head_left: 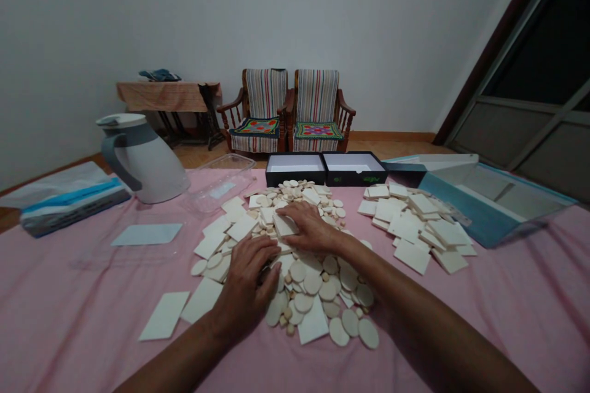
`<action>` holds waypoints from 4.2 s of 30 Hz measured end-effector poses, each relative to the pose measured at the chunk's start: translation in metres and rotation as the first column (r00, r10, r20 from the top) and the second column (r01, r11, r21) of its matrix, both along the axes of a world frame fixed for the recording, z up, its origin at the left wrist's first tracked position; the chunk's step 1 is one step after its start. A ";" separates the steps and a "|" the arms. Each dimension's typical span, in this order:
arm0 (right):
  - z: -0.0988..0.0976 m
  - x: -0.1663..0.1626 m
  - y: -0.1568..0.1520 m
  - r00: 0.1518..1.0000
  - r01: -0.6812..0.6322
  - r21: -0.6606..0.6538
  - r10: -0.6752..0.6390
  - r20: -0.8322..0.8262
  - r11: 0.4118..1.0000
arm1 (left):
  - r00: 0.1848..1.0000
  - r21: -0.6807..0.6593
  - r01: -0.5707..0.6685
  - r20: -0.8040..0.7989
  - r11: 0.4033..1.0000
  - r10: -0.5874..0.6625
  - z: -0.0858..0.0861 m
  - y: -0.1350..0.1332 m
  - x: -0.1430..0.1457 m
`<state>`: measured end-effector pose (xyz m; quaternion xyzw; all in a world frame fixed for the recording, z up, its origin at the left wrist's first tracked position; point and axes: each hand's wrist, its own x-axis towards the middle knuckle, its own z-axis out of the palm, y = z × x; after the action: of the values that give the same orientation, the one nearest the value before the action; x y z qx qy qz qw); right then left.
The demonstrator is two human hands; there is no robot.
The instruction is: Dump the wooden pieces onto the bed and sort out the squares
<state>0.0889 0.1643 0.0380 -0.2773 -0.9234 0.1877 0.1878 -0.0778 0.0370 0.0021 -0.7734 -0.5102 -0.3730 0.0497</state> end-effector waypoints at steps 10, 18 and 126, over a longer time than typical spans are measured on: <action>0.004 0.108 0.020 0.861 0.507 0.201 -0.501 -0.083 0.838 | 1.000 -0.029 0.007 -0.005 1.000 -0.007 -0.002 0.000 -0.002; -0.002 0.162 0.042 0.581 0.777 0.337 -0.812 -0.058 0.532 | 1.000 -0.001 -0.003 -0.012 1.000 0.003 -0.001 0.001 0.000; 0.012 0.162 0.075 0.715 0.488 0.272 -0.558 0.421 0.830 | 0.998 -0.019 -0.047 -0.031 0.999 0.046 -0.007 0.005 -0.006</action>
<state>0.2506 0.2396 0.0502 -0.5511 -0.8342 -0.0142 0.0155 -0.0834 0.0425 -0.0048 -0.7675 -0.5307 -0.3548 0.0587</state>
